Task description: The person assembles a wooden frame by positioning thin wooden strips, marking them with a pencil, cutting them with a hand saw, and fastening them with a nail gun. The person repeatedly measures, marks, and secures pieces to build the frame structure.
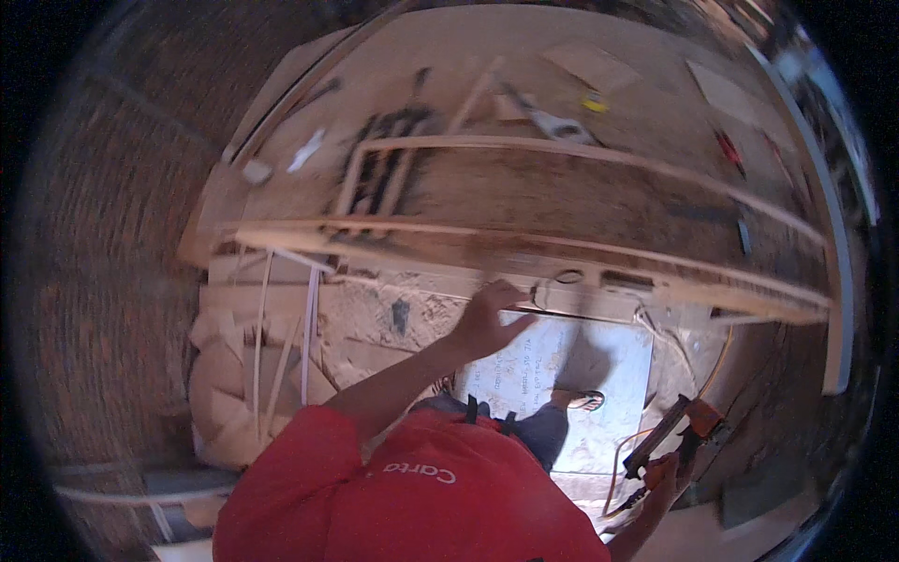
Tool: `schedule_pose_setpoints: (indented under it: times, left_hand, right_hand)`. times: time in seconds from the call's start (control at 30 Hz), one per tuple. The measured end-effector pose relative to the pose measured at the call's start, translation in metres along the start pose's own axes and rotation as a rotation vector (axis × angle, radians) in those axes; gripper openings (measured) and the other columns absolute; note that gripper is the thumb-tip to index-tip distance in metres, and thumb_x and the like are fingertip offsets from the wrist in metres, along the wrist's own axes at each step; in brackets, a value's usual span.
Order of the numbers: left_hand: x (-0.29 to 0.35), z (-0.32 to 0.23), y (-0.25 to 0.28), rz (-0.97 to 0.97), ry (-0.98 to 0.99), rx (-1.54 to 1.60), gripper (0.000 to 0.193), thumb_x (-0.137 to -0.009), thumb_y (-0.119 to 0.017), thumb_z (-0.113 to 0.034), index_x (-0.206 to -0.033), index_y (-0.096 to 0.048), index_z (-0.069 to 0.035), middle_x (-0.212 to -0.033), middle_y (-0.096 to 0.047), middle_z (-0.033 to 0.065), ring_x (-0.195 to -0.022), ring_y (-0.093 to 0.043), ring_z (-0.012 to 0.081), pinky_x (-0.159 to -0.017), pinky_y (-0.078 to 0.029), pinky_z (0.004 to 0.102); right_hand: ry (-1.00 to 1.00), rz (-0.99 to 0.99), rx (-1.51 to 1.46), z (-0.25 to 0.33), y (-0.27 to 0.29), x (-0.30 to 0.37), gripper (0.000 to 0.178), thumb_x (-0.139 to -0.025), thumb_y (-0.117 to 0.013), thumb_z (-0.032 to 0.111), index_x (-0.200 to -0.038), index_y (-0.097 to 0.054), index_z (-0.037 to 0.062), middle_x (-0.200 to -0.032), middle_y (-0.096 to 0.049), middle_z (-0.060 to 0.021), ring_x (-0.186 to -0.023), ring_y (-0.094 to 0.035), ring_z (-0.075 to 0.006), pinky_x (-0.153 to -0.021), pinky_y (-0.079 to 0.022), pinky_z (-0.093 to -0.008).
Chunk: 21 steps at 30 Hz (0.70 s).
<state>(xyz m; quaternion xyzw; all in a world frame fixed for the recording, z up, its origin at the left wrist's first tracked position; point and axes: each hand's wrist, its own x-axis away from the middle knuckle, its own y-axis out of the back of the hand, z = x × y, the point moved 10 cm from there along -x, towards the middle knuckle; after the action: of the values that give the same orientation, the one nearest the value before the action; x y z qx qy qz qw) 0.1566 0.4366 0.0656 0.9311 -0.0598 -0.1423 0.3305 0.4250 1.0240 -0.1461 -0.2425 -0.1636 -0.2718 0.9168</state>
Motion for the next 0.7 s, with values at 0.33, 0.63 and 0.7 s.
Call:
schedule_pose_setpoints:
  times: [0.33, 0.63, 0.7]
  left_hand:
    - [0.205, 0.206, 0.281, -0.593, 0.494, -0.125, 0.018, -0.091, -0.076, -0.013, -0.102, -0.072, 0.0, -0.093, -0.07, 0.014, -0.081, -0.07, 0.0239, -0.073, -0.055, 0.0337]
    - [0.204, 0.235, 0.348, -0.698, 0.504, -0.243, 0.018, -0.086, -0.078, -0.007, -0.102, -0.073, -0.001, -0.091, -0.07, 0.0123, -0.079, -0.068, 0.0228, -0.074, -0.055, 0.0347]
    - [0.21, 0.244, 0.358, -0.722, 0.54, -0.273, 0.017, -0.086, -0.078, -0.007, -0.102, -0.074, -0.001, -0.091, -0.071, 0.0123, -0.079, -0.069, 0.0227, -0.074, -0.055, 0.0344]
  right_hand:
    - [0.059, 0.613, 0.849, 0.017, -0.541, 0.124, 0.065, -0.102, -0.063, 0.02, -0.161, -0.037, 0.0174, -0.089, -0.064, -0.0029, -0.066, -0.054, -0.0064, -0.056, -0.046, -0.0239]
    - [0.933, 0.86, 1.608, -0.088, -0.766, 0.04, 0.071, -0.089, -0.055, -0.003, -0.154, -0.048, 0.0265, -0.115, -0.069, -0.0208, -0.096, -0.068, -0.0406, -0.079, -0.054, -0.0486]
    - [0.921, 0.867, 1.616, -0.109, -0.776, 0.018, 0.074, -0.086, -0.055, -0.008, -0.151, -0.051, 0.0274, -0.119, -0.069, -0.0212, -0.099, -0.068, -0.0424, -0.08, -0.054, -0.0498]
